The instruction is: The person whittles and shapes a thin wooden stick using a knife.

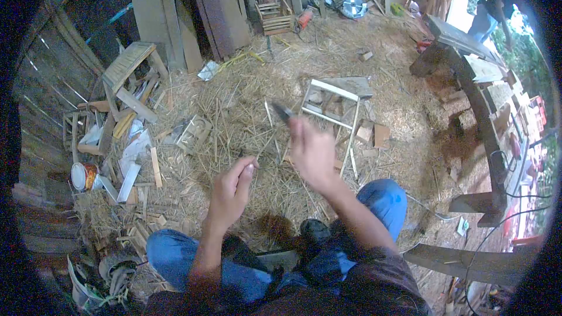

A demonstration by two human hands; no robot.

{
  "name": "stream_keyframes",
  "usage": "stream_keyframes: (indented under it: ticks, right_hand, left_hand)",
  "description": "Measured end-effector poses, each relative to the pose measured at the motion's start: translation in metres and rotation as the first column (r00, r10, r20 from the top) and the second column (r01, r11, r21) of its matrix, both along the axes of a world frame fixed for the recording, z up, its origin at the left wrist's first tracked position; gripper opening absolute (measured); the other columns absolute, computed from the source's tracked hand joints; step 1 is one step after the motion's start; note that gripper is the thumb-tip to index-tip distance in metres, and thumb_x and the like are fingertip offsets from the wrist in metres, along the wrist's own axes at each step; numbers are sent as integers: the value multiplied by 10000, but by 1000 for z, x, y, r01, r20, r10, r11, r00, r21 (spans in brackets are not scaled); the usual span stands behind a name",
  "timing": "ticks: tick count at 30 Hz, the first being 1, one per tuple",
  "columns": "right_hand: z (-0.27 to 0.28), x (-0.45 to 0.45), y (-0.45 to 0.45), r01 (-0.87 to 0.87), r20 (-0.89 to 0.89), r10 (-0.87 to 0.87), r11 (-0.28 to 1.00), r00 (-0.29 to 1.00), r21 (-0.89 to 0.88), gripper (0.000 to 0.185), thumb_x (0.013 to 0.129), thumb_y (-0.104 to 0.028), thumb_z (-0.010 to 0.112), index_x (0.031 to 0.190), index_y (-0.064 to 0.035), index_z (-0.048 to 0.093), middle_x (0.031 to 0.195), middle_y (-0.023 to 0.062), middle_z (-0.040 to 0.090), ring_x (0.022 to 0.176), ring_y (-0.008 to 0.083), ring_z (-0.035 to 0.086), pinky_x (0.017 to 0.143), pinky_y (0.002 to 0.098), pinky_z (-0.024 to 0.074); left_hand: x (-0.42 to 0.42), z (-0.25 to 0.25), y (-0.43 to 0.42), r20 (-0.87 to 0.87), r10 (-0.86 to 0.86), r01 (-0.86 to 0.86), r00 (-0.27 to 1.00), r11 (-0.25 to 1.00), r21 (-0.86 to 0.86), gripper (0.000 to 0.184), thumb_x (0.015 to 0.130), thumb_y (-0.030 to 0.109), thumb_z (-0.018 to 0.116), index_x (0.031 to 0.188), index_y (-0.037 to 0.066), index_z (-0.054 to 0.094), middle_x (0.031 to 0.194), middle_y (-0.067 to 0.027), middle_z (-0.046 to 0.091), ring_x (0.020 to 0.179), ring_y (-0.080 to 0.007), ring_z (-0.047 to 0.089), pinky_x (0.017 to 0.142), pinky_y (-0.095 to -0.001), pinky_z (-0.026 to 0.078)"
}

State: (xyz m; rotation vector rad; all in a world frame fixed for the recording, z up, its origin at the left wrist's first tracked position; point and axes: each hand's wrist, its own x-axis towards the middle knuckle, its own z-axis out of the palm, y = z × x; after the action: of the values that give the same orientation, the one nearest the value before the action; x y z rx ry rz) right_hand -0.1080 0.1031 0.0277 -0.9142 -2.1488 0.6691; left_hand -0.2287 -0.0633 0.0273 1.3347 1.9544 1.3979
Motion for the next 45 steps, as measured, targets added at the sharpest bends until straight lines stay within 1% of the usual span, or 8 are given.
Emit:
stream_keyframes:
  ticks: [3,11,16,23,28,32,35,45]
  right_hand:
    - [-18,-6,-34,-228,-18,230,972,973,54,246,1040,-216,521,893,-53,630,595,209,578,552,412,618,525,497,487]
    - [1,5,2,-9,35,11,999,999,-35,238,1049,-215,484,993,-46,642,583,202,580,514,401,611,487,485,473]
    - [-22,-3,-32,-275,95,263,950,960,150,254,1051,-257,487,982,-71,647,545,195,560,459,377,593,450,478,467]
    - [2,6,5,33,101,-28,999,995,-40,295,1059,-285,470,1023,-64,662,571,182,588,482,370,613,460,459,489]
    - [-15,0,-29,-299,172,278,948,945,113,241,1048,-252,492,990,-82,653,600,189,599,512,383,617,480,487,476]
    - [13,2,6,2,-11,-1,998,1000,63,289,1074,-224,434,993,-37,639,625,211,601,525,384,625,469,474,472]
    - [6,4,3,8,49,-2,992,999,-123,322,1084,-232,405,991,-25,633,645,226,603,560,416,630,489,495,478]
    - [14,3,3,-19,-44,14,992,999,-123,354,1079,-269,441,900,-8,601,614,250,555,591,444,616,524,496,451]
  left_hand:
    - [-3,-11,2,-36,40,-40,999,999,-1,267,1033,163,525,1222,12,637,891,-133,713,647,-160,587,623,-312,477]
    - [3,5,2,-11,25,-24,1000,999,48,262,1003,140,590,1204,-10,667,884,-119,732,625,-130,593,582,-290,474]
    - [0,-11,4,-68,86,-80,994,993,84,252,999,125,593,1193,-12,676,832,-99,715,595,-95,560,545,-282,448]
    - [8,9,3,-31,54,-53,998,997,52,247,1001,136,594,1174,-19,678,737,-109,651,587,-110,551,542,-293,437]
    - [3,-1,3,17,106,-107,994,994,32,265,1033,197,547,1156,-2,672,673,-87,595,548,-105,508,532,-317,412]
    - [6,15,-1,91,8,-1,996,997,-82,287,1050,241,517,1141,8,658,710,-106,609,583,-118,521,570,-322,431]
    - [8,15,-2,117,-20,29,993,997,-74,280,1054,241,512,1126,10,653,754,-109,623,612,-128,537,598,-319,443]
    - [3,11,-5,63,42,-41,997,999,-18,233,1038,160,533,1143,-10,653,899,-149,702,806,-209,678,746,-335,518]
